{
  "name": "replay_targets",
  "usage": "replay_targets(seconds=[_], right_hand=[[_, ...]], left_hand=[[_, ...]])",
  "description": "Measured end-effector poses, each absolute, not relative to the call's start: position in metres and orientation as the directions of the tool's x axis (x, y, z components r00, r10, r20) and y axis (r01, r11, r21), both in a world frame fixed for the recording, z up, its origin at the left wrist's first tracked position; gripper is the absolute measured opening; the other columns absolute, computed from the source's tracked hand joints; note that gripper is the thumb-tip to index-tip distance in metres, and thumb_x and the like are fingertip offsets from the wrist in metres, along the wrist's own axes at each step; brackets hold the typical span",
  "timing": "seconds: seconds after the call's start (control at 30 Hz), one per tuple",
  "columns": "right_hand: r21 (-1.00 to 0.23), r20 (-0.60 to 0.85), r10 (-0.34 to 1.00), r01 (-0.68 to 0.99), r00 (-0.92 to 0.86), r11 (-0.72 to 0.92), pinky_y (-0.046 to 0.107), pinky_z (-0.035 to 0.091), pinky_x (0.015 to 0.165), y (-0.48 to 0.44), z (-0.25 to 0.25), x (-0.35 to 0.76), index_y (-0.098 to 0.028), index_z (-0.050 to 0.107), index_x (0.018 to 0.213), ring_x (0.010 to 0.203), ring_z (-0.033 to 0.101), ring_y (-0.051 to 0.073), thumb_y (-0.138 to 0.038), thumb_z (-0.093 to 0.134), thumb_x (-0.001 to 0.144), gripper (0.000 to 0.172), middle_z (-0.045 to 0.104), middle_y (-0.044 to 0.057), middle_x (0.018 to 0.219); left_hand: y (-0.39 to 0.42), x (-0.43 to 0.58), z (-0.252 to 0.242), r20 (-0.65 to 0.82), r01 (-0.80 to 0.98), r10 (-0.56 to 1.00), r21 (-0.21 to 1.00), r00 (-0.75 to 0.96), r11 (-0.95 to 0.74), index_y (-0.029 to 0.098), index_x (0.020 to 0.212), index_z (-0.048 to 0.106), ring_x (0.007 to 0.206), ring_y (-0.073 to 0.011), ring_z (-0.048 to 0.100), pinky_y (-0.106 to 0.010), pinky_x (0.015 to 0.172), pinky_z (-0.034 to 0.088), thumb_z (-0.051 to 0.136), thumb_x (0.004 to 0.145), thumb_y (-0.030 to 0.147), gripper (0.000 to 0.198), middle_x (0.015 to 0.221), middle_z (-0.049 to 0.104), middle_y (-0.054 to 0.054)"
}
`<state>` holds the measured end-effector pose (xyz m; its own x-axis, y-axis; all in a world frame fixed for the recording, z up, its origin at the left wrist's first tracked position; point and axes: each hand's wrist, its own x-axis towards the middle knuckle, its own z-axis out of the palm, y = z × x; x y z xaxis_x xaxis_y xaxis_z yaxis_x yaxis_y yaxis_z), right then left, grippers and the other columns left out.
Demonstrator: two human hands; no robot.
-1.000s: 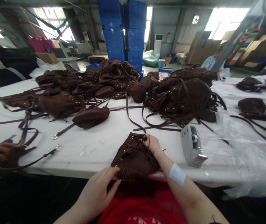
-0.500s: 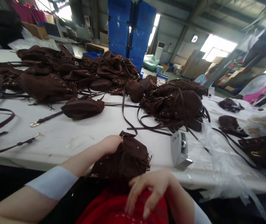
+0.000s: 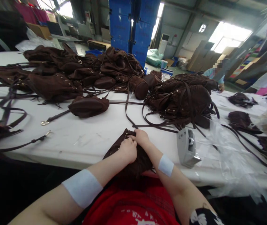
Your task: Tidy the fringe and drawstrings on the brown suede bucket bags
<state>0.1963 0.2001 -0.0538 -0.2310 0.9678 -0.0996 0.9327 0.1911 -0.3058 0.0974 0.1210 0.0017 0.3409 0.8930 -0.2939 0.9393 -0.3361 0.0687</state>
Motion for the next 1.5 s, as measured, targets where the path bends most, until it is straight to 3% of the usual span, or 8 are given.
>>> replay_targets(seconds=[0.13, 0.37, 0.7, 0.97, 1.17, 1.3, 1.4, 1.5], right_hand=[[-0.31, -0.069, 0.975, 0.933, -0.213, 0.182, 0.027, 0.043, 0.07, 0.201, -0.059, 0.199, -0.021, 0.064, 0.091, 0.086, 0.064, 0.021, -0.065, 0.057, 0.081, 0.046, 0.069, 0.007, 0.091], [-0.432, -0.014, 0.993, 0.896, -0.115, 0.098, 0.025, 0.04, 0.067, 0.192, -0.079, 0.207, -0.021, 0.064, 0.085, 0.082, 0.063, 0.019, -0.066, 0.055, 0.082, 0.046, 0.069, 0.005, 0.085], [-0.498, -0.053, 0.993, 0.864, -0.11, 0.069, 0.026, 0.039, 0.067, 0.192, -0.079, 0.208, -0.021, 0.065, 0.086, 0.081, 0.063, 0.02, -0.065, 0.059, 0.08, 0.044, 0.069, 0.005, 0.085], [-0.455, -0.046, 0.996, 0.889, -0.077, 0.048, 0.027, 0.041, 0.068, 0.194, -0.076, 0.211, -0.02, 0.065, 0.086, 0.083, 0.064, 0.021, -0.064, 0.057, 0.082, 0.045, 0.069, 0.007, 0.086], [-0.461, -0.003, 0.996, 0.884, -0.093, 0.081, 0.027, 0.041, 0.068, 0.19, -0.076, 0.209, -0.021, 0.065, 0.087, 0.082, 0.064, 0.021, -0.062, 0.057, 0.082, 0.043, 0.07, 0.006, 0.086], [-0.479, -0.037, 0.995, 0.876, -0.089, 0.061, 0.025, 0.04, 0.067, 0.188, -0.075, 0.212, -0.02, 0.065, 0.086, 0.081, 0.064, 0.019, -0.06, 0.058, 0.083, 0.041, 0.07, 0.005, 0.085], [-0.495, -0.064, 0.995, 0.868, -0.079, 0.037, 0.025, 0.04, 0.066, 0.188, -0.075, 0.216, -0.02, 0.066, 0.087, 0.08, 0.064, 0.018, -0.06, 0.06, 0.082, 0.04, 0.07, 0.004, 0.084], [-0.52, -0.055, 0.995, 0.853, -0.081, 0.041, 0.024, 0.04, 0.065, 0.188, -0.076, 0.217, -0.021, 0.066, 0.086, 0.078, 0.063, 0.017, -0.059, 0.06, 0.081, 0.039, 0.07, 0.003, 0.084]], left_hand=[[0.103, 0.087, -0.007, -0.259, 0.922, 0.887, 0.043, 0.382, -0.385, 0.007, 0.111, 0.058, 0.104, -0.0296, 0.06, -0.039, 0.086, 0.048, 0.035, 0.087, 0.007, 0.034, 0.112, 0.058, -0.023], [0.088, 0.006, -0.015, -0.293, 0.822, 0.769, 0.138, 0.567, -0.553, 0.017, 0.101, 0.058, 0.083, -0.0244, 0.064, -0.037, 0.073, 0.051, 0.038, 0.078, 0.003, 0.033, 0.099, 0.061, -0.01], [0.038, 0.017, 0.017, -0.24, 0.846, 0.824, 0.304, 0.513, -0.438, 0.021, 0.073, 0.053, 0.084, -0.0212, 0.057, -0.033, 0.074, 0.045, 0.046, 0.078, 0.017, 0.01, 0.085, 0.061, -0.005], [-0.035, -0.009, 0.004, -0.475, 0.884, 0.786, 0.428, 0.396, -0.188, 0.023, 0.079, 0.057, 0.077, -0.0187, 0.06, -0.03, 0.068, 0.044, 0.051, 0.083, 0.032, 0.011, 0.085, 0.064, -0.002], [0.002, 0.037, 0.015, -0.053, 0.738, 0.898, 0.591, 0.437, -0.325, 0.023, 0.105, 0.056, 0.108, -0.0192, 0.056, -0.033, 0.095, 0.045, 0.039, 0.092, 0.027, 0.022, 0.116, 0.059, -0.008], [0.065, 0.088, 0.0, -0.026, 0.843, 0.951, 0.471, 0.307, -0.259, 0.012, 0.136, 0.037, 0.141, -0.0272, 0.026, -0.044, 0.114, 0.028, 0.045, 0.085, 0.02, 0.053, 0.149, 0.032, -0.017], [0.1, 0.091, -0.016, -0.128, 0.91, 0.951, 0.351, 0.282, -0.223, 0.011, 0.123, 0.051, 0.132, -0.0308, 0.037, -0.046, 0.111, 0.03, 0.053, 0.075, 0.018, 0.048, 0.136, 0.046, -0.018], [0.106, 0.07, -0.025, -0.087, 0.879, 0.922, 0.347, 0.376, -0.326, 0.017, 0.11, 0.059, 0.119, -0.0256, 0.046, -0.04, 0.106, 0.035, 0.053, 0.073, 0.014, 0.038, 0.122, 0.054, -0.012]])
